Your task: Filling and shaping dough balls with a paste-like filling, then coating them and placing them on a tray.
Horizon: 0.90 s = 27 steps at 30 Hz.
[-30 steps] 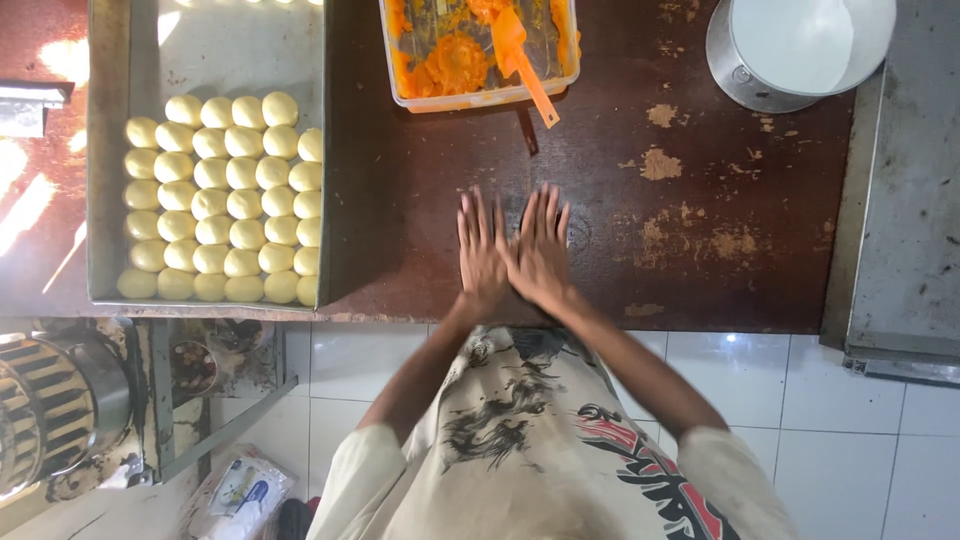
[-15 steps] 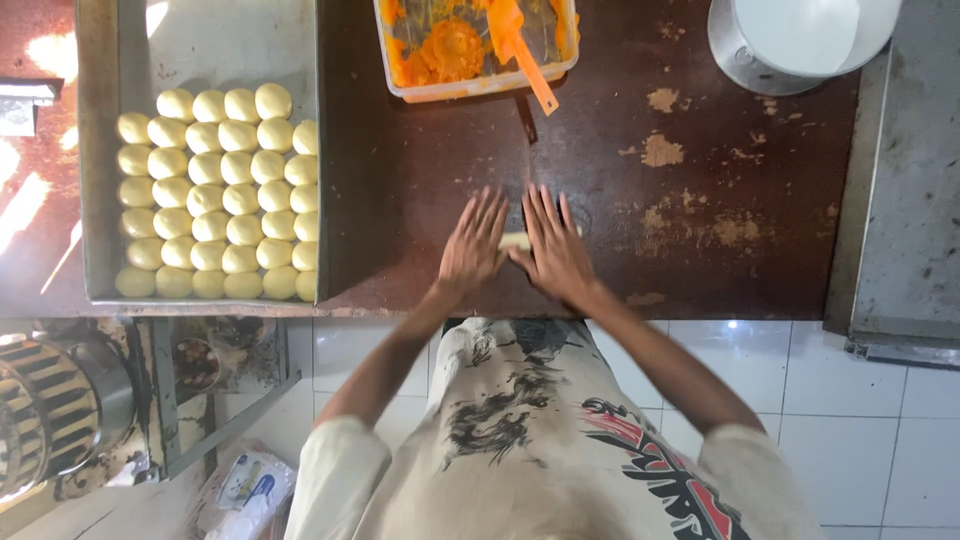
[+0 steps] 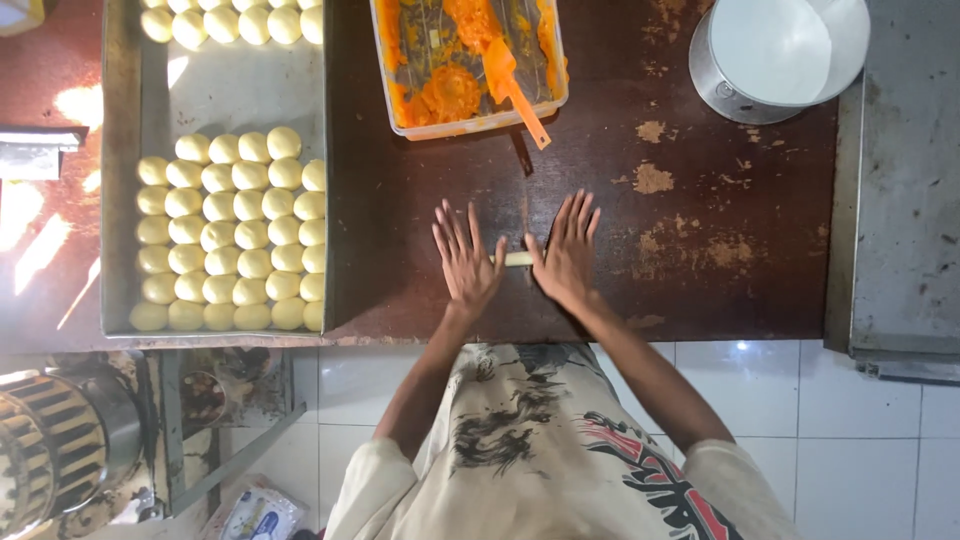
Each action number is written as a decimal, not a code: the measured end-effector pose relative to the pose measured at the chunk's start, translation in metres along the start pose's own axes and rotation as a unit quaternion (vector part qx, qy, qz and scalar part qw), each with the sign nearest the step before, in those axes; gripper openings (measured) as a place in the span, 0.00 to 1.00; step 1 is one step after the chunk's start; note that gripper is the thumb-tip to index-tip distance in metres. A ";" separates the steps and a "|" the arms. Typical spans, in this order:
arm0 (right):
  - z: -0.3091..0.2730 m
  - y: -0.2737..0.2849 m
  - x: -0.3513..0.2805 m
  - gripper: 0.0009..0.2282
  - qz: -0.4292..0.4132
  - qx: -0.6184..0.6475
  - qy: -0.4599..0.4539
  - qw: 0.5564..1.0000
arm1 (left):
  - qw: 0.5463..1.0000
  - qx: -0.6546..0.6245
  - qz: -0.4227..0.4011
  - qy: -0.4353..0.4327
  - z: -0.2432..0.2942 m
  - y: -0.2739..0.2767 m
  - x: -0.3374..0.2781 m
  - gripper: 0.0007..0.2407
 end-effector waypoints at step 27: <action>0.027 0.019 -0.019 0.38 0.055 0.056 0.042 0.996 | 0.999 0.019 -0.040 -0.023 -0.014 0.011 -0.006 0.31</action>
Point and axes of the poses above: each hand's wrist, its own x-axis towards the middle knuckle, its own y-axis out of the back of the hand, z = x × y, the point moved 7 cm from there along x, towards the middle knuckle, and after that the axes turned 14 degrees about z, right-handed, at the moved point
